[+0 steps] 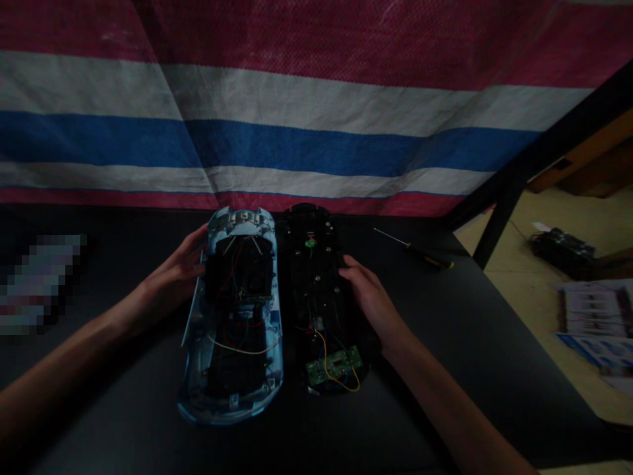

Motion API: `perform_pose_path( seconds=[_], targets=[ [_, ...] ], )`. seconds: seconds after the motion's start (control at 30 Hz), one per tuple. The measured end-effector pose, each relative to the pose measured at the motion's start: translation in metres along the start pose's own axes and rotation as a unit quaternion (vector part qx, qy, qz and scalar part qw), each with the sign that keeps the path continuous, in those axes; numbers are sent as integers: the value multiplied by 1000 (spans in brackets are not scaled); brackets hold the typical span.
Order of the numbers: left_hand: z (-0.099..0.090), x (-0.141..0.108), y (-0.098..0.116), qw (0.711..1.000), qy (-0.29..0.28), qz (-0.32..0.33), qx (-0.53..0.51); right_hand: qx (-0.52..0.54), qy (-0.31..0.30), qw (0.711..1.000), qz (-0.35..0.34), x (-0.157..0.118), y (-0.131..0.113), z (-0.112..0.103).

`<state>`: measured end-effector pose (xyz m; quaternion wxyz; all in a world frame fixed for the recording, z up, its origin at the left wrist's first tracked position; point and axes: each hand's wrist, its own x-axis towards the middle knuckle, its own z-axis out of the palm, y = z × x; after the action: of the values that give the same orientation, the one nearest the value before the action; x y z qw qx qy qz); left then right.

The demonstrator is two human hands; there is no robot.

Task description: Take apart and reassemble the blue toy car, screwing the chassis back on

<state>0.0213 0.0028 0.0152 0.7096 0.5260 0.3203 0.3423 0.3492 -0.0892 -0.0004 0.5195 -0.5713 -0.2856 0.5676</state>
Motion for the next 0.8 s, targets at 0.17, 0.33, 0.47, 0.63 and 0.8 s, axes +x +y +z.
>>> perform_pose_path(
  seconds=[0.17,0.33,0.47,0.63,0.8],
  targets=[
    [1,1,-1,1000,-1,9,-2,0,-6,1000,-7,3,3,-3],
    [3,1,0,1000,12,-6,-10,3,18,1000,3,4,5,-4],
    [5,0,2,1000,8,-5,-9,4,-5,1000,-11,1,4,-1],
    [6,-1,3,1000,9,3,-4,0,5,1000,-20,1,4,-1],
    [3,1,1,1000,5,0,-3,-8,-10,1000,-18,3,4,-3]
  ],
)
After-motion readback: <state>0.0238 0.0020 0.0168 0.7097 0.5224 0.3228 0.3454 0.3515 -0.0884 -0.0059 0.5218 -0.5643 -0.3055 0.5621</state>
